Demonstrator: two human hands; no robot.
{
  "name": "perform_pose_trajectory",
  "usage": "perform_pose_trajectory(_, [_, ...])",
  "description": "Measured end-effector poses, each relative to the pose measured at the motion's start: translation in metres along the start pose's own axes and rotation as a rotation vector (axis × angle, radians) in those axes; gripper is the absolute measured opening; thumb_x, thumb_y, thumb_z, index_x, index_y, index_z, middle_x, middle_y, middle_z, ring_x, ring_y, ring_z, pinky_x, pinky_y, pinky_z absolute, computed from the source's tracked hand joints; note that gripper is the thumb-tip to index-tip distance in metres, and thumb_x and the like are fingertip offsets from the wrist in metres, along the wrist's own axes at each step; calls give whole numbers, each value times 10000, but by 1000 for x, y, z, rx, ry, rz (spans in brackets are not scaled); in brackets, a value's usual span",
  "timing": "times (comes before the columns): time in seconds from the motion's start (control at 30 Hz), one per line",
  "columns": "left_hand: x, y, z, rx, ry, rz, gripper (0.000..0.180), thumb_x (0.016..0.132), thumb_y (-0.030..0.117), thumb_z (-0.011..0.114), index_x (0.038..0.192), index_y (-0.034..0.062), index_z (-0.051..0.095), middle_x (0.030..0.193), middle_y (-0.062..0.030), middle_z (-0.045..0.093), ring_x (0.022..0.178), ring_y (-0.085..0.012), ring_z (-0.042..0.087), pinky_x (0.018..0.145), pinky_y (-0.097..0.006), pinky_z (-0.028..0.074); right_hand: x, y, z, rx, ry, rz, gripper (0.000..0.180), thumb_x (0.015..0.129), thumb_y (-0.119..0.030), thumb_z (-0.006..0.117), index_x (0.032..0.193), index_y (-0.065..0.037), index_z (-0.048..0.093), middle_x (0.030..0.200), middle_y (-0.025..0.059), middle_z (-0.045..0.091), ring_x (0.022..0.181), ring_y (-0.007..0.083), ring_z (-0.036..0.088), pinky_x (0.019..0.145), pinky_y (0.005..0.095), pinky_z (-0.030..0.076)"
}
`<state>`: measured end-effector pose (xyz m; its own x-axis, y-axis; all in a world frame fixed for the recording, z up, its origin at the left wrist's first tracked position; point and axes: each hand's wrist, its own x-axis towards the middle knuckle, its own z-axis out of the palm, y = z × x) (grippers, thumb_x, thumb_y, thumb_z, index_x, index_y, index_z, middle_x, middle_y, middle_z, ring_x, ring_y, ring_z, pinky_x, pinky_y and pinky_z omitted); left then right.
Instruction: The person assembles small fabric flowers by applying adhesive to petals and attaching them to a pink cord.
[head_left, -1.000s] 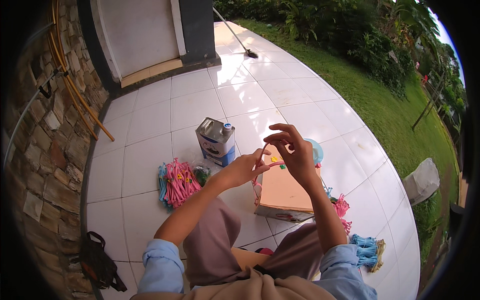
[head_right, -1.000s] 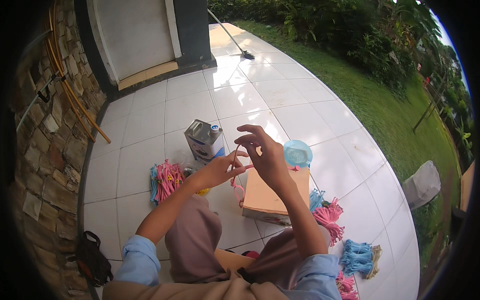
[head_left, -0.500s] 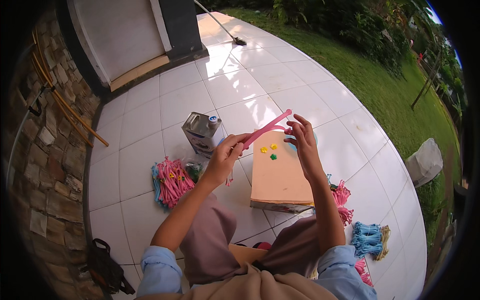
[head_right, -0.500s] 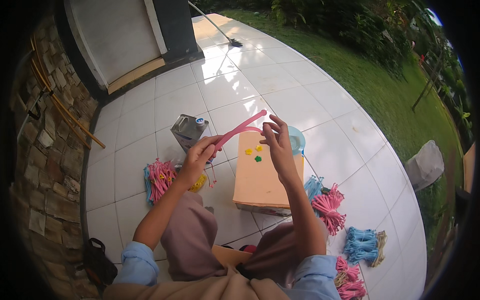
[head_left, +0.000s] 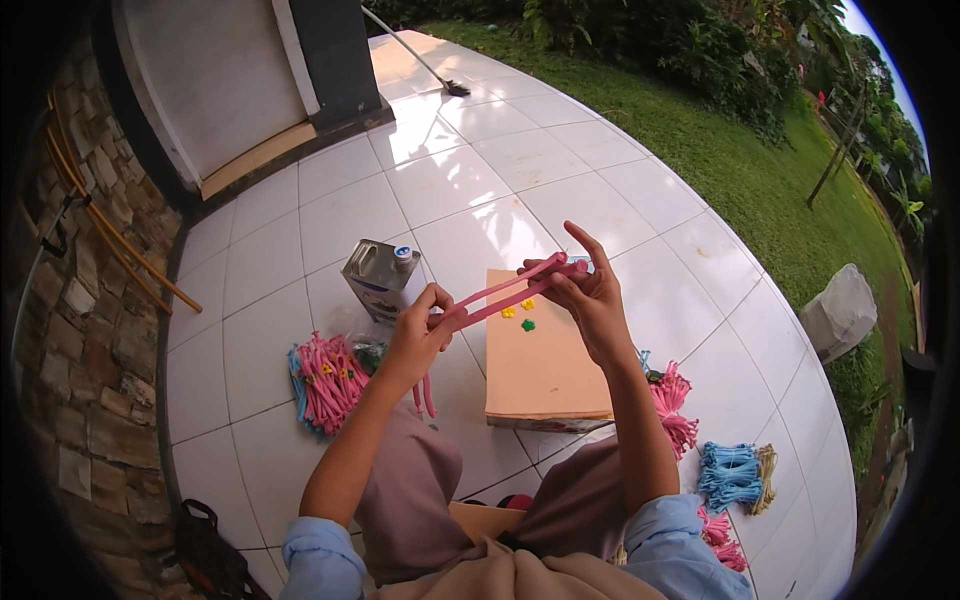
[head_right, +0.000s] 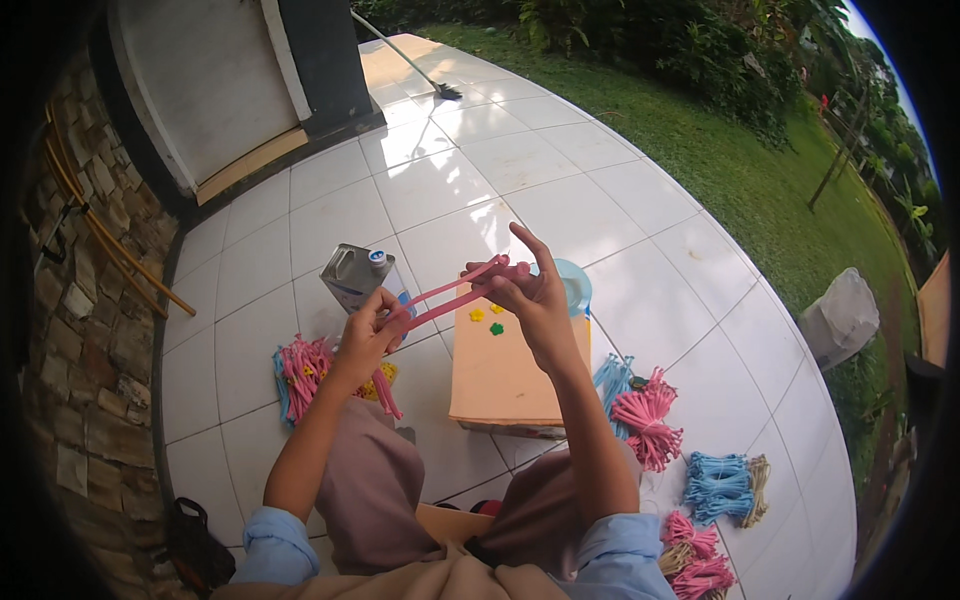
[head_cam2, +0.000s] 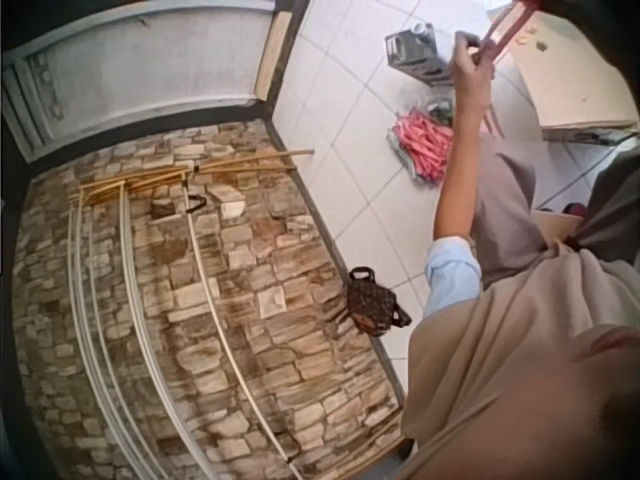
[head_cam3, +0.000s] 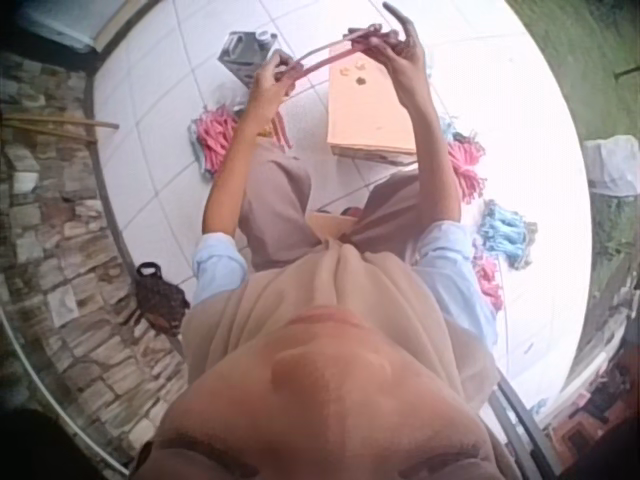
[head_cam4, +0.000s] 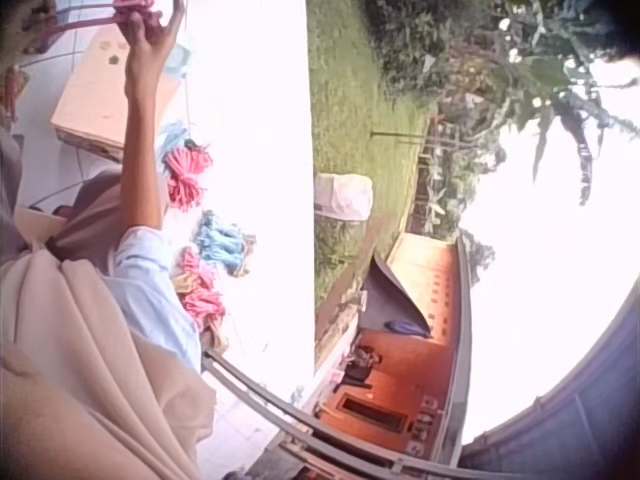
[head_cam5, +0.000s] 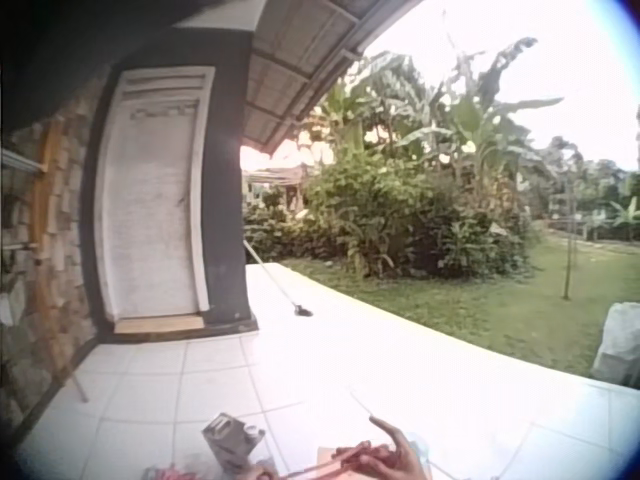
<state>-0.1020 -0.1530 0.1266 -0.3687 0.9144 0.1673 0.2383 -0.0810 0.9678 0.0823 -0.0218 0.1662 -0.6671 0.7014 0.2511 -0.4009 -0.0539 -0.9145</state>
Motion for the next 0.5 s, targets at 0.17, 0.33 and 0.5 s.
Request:
perform_pose_trajectory(0.17, [4, 9, 0, -394, 94, -119, 210, 932, 243, 510, 822, 73, 454, 612, 47, 427, 479, -38, 364, 434, -180, 267, 2, 1, 1, -42, -7, -51, 546, 883, -1, 495, 1370, -66, 257, 1027, 185, 628, 1023, 293, 598, 918, 388, 482])
perform_pose_trajectory(0.33, [2, 6, -6, -373, 2, -221, 197, 846, 142, 630, 877, 83, 445, 752, -7, 509, 531, -35, 409, 415, -171, 297, 3, -3, -2, -78, 37, -69, 498, 883, -4, 498, 1340, -45, 306, 1014, 190, 630, 1016, 294, 601, 906, 381, 491])
perform_pose_trajectory(0.5, [3, 5, 4, -335, 1, -210, 238, 789, 74, 677, 873, 81, 454, 818, -27, 559, 541, -36, 411, 462, -180, 337, -3, 0, -7, 50, 142, -20, 517, 882, -52, 532, 1326, 15, 278, 1107, 219, 577, 1051, 316, 577, 937, 388, 473])
